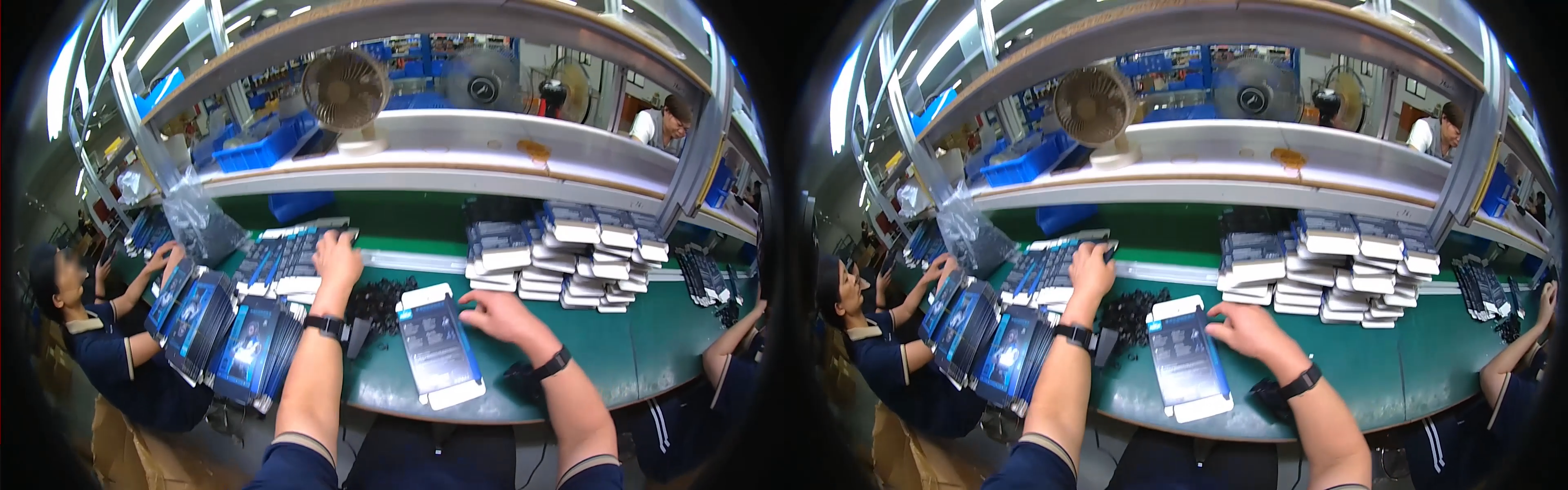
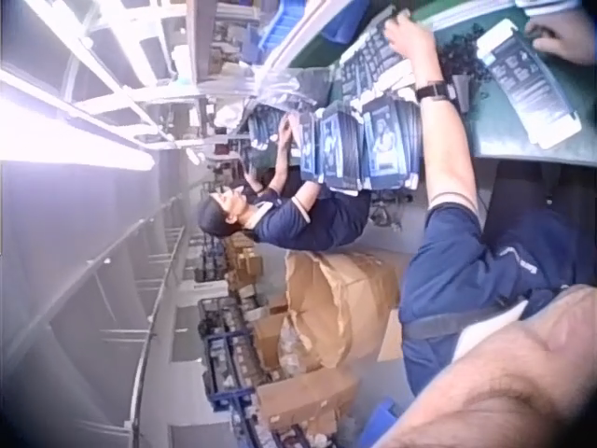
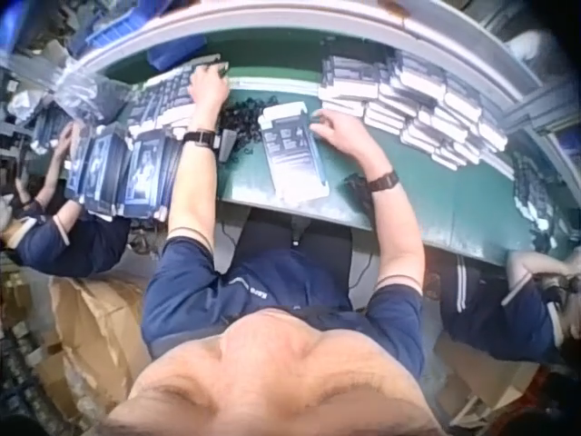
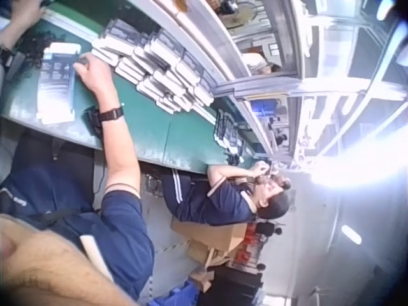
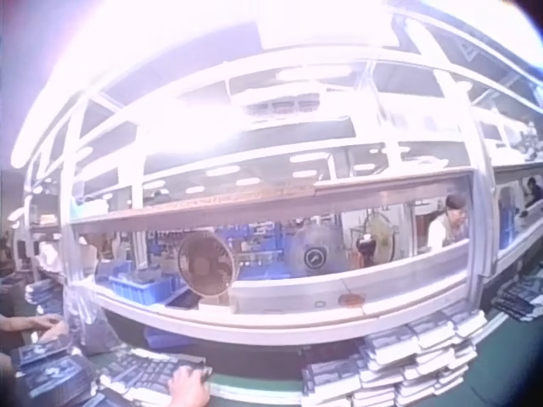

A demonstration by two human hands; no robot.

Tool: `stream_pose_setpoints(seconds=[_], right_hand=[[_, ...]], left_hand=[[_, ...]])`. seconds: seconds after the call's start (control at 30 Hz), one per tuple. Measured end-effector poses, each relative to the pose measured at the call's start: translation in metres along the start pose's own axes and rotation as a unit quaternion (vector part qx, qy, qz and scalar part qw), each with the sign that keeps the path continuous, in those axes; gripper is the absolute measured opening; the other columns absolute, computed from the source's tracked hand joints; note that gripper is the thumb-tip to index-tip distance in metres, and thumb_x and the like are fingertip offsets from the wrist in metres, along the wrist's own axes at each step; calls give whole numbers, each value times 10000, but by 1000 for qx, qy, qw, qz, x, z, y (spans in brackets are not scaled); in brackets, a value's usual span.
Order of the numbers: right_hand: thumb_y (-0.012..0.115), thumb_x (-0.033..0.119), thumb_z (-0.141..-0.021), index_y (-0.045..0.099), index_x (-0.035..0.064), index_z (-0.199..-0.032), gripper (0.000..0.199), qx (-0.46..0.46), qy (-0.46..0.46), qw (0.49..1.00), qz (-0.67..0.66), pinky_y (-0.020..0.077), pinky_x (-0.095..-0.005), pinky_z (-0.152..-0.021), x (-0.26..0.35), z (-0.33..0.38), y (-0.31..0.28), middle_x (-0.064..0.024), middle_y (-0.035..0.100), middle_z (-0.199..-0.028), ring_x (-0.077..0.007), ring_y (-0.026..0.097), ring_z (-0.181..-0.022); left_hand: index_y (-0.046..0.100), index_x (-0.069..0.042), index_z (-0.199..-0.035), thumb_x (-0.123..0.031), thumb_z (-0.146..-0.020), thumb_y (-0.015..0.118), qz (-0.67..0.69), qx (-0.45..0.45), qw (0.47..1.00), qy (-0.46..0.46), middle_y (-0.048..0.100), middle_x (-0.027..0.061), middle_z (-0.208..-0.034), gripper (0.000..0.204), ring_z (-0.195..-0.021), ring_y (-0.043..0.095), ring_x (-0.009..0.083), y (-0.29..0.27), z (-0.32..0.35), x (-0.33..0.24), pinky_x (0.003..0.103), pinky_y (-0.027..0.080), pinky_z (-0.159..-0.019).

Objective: Packaging electronic components and retail boxes on a production line.

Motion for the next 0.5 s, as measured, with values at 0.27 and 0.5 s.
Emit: stream_pose_setpoints(seconds=[0.27,0.5], right_hand=[[713,414,-832,592,92,-1260,549,-20,4,998,52,519,-400,-676,0,2,27,-83,675,-758,-283,666,-743],[720,371,-838,582,74,-1296,563,-70,-89,991,73,493,-374,-617,-4,1,34,-58,641,-740,-245,635,-677]], left_hand=[[581,-108,-1287,-315,-811,716,-115,36,992,-28,487,167,-1382,536,-1301,427,345,9,18,39,601,311,-1044],[641,-43,-1169,-243,-848,695,114,56,981,149,613,176,-1220,381,-1143,567,355,-7,22,6,456,437,-981]])
Point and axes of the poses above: each hand's wrist, its own z-axis away from the middle knuckle, its own y-axis out of the palm, x = y × z, the point moved 1 cm from there along -z, towards the middle knuckle
